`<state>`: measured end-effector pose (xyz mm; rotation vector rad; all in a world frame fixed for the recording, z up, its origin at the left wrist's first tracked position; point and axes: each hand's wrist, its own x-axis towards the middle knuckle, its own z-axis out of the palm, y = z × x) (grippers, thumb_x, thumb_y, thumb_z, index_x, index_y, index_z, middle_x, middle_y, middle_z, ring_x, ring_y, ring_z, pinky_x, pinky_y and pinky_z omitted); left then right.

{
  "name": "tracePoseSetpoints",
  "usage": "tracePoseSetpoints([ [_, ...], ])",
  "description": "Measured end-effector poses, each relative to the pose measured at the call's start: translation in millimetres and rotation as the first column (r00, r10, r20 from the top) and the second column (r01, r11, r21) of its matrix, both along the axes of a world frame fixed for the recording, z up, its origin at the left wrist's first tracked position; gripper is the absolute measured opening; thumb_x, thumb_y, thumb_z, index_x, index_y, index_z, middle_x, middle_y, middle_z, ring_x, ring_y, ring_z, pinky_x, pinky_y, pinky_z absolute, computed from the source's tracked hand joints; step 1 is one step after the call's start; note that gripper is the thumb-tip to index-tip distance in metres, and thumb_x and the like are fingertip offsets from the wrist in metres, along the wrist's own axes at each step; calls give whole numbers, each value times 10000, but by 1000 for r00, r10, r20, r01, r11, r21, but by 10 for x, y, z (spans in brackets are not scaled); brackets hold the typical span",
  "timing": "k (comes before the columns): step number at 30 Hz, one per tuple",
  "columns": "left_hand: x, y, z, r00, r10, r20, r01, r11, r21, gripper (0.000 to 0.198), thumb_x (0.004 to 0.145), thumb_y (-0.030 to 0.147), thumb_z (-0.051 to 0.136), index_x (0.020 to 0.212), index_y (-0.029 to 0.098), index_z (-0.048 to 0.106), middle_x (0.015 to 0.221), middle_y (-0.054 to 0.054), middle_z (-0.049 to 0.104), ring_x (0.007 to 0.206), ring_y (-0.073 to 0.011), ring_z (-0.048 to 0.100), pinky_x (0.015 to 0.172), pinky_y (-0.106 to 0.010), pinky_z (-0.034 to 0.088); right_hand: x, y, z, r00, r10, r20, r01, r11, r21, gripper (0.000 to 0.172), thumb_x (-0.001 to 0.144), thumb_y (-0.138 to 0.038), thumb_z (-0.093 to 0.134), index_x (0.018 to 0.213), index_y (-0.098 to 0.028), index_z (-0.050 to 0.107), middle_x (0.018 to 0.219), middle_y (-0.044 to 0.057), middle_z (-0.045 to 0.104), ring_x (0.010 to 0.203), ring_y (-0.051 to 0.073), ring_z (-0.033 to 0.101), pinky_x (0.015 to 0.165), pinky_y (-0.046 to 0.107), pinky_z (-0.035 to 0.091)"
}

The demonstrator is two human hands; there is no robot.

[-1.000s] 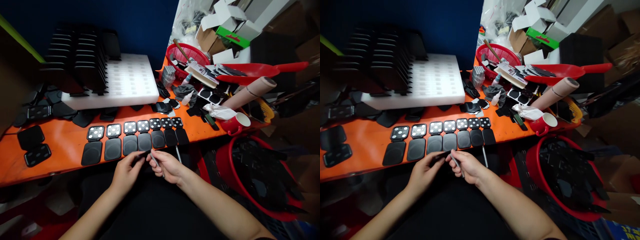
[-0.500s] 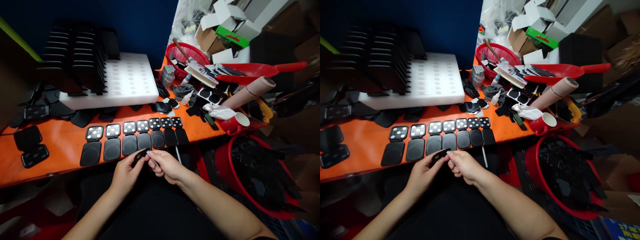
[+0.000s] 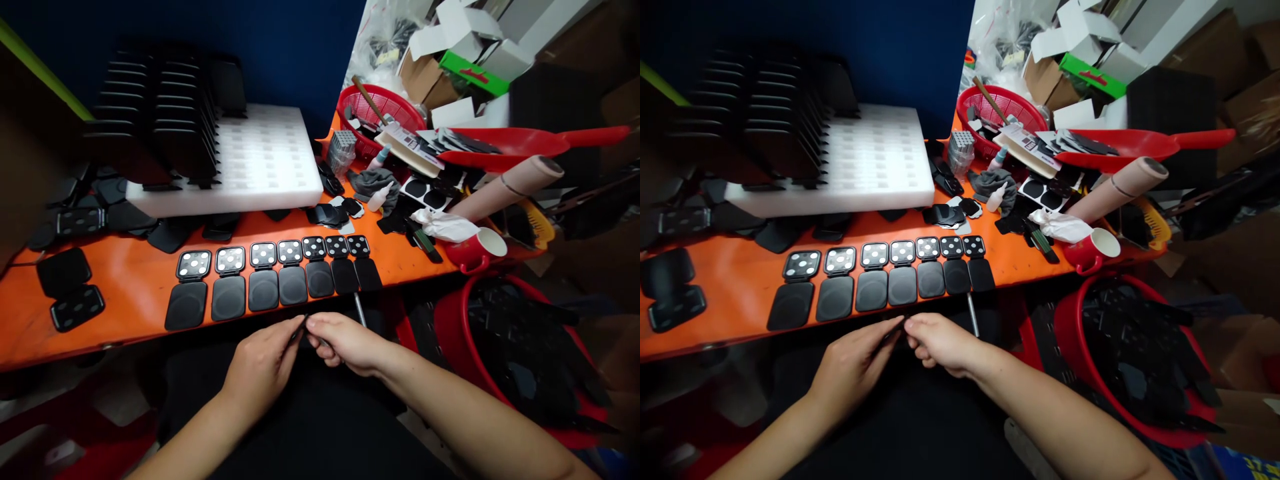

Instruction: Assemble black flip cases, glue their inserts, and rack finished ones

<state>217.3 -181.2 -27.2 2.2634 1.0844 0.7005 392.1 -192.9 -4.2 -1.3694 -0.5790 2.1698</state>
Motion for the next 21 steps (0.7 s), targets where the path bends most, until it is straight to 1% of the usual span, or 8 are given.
tracePoseSetpoints([
  [4,-20,-32,5,999,-33,-7,33,999,-37,323,841,192,497,1143,190,612,1067,-83,695,926,-211,670,810,-300,531,3,-32,-52,994,-83,-75,81,996,-33,266,803,-415,554,764,-159,497,654,-32,464,441,28,339,397,176,158],
  [8,-8,-74,12,998,-55,-10,53,993,-103,382,835,204,505,1210,230,571,1112,-74,677,919,-234,671,789,-329,531,-36,-38,-132,986,-164,-20,165,986,20,299,757,-431,618,724,-158,500,584,-57,421,430,27,296,394,186,119],
  [12,8,-19,-10,994,54,93,-31,972,-233,345,819,229,531,1155,252,607,1086,-57,689,929,-224,660,822,-311,501,-72,-5,-134,981,-190,-41,193,977,89,325,761,-457,615,715,-151,518,570,-61,420,424,25,293,394,187,130],
  [14,19,57,-38,965,206,164,-127,910,-396,273,810,268,556,1069,244,638,1023,-47,702,914,-212,652,804,-293,492,-74,8,-118,973,-200,-115,211,973,93,341,795,-497,566,764,-159,532,559,-66,421,407,26,291,393,185,150],
  [16,32,141,-69,896,388,217,-199,786,-586,229,778,318,603,981,218,638,902,-34,699,827,-193,644,729,-272,493,-69,10,-106,960,-219,-171,234,970,70,355,833,-530,495,809,-178,526,522,-77,406,378,29,258,386,184,148],
  [18,42,207,-94,812,528,249,-212,664,-717,252,726,352,660,917,196,607,790,-5,659,714,-161,616,652,-250,480,-68,1,-101,961,-222,-167,232,972,45,338,853,-512,474,828,-180,531,509,-79,405,372,28,247,380,177,144],
  [19,46,227,-100,780,569,260,-209,629,-749,266,707,360,679,891,191,591,761,9,636,679,-146,600,634,-243,472,-71,-5,-99,967,-209,-149,217,975,40,314,855,-479,489,835,-172,545,524,-71,422,383,27,267,381,171,158],
  [21,50,240,-97,753,600,272,-220,619,-754,267,703,367,685,867,189,572,756,20,616,675,-136,587,637,-236,464,-83,-14,-93,981,-164,-104,169,985,40,255,853,-396,516,853,-149,578,576,-45,468,421,33,341,389,164,218],
])
